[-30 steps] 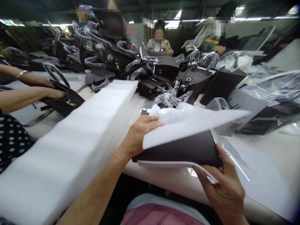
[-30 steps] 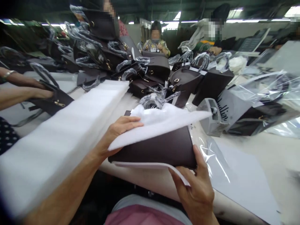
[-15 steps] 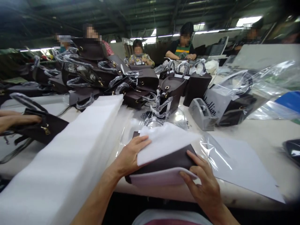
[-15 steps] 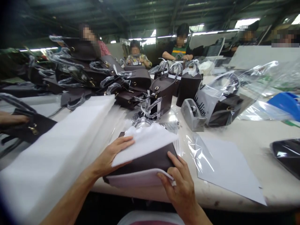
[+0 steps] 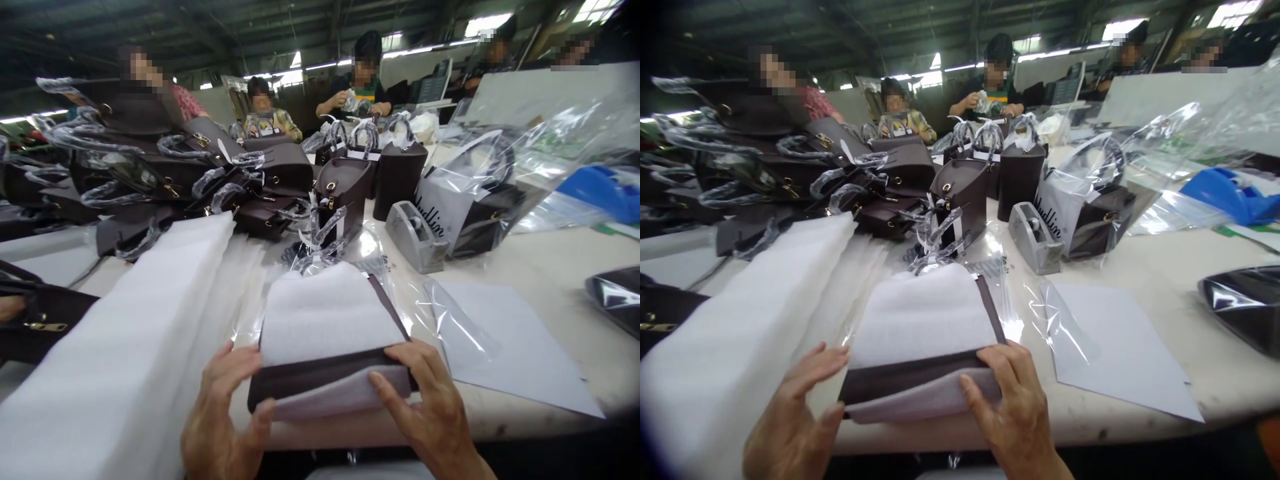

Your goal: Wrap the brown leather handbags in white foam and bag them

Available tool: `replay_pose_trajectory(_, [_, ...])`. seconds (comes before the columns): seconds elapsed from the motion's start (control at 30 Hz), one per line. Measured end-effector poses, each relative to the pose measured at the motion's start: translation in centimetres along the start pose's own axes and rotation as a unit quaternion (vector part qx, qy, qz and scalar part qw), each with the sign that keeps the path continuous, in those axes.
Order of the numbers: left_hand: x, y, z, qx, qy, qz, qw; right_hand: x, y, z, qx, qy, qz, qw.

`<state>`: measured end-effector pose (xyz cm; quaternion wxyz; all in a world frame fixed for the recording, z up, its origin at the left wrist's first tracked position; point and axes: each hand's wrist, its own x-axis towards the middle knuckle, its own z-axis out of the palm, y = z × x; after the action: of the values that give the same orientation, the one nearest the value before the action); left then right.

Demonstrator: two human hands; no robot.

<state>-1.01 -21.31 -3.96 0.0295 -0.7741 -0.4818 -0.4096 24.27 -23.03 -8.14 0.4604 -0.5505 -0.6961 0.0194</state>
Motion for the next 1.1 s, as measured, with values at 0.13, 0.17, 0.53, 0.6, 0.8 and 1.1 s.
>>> replay_pose_trajectory(0.13, [-1.6, -0.4, 0.6, -0.005, -0.113, 0.121, 0.986, 0.1, 0.0, 0.0, 0.001, -0.003, 0.003, 1.0])
replay_pose_trajectory(0.17, [-1.7, -0.7, 0.9, -0.013, -0.12, 0.129, 0.984, 0.1, 0.0, 0.0, -0.001, -0.004, 0.004, 1.0])
replay_pose_trajectory(0.53, [-0.7, -1.1, 1.6, -0.042, -0.118, 0.059, 0.99, 0.5, -0.9, -1.0, -0.12, 0.021, -0.073, 0.99])
replay_pose_trajectory(0.6, [-0.8, -1.1, 1.7, -0.045, -0.118, 0.053, 0.991, 0.5, -1.3, -0.9, -0.078, 0.05, -0.195, 0.976])
replay_pose_trajectory(0.8, [-0.8, -0.8, 1.6, -0.034, -0.108, 0.062, 0.992, 1.5, -1.3, 0.6, -0.041, -0.086, -0.326, 0.941])
replay_pose_trajectory(1.1, [-1.6, 4.4, 4.8, 0.021, 0.053, 0.214, 0.975, 1.7, -0.9, 0.6, -0.029, -0.075, -0.3, 0.951])
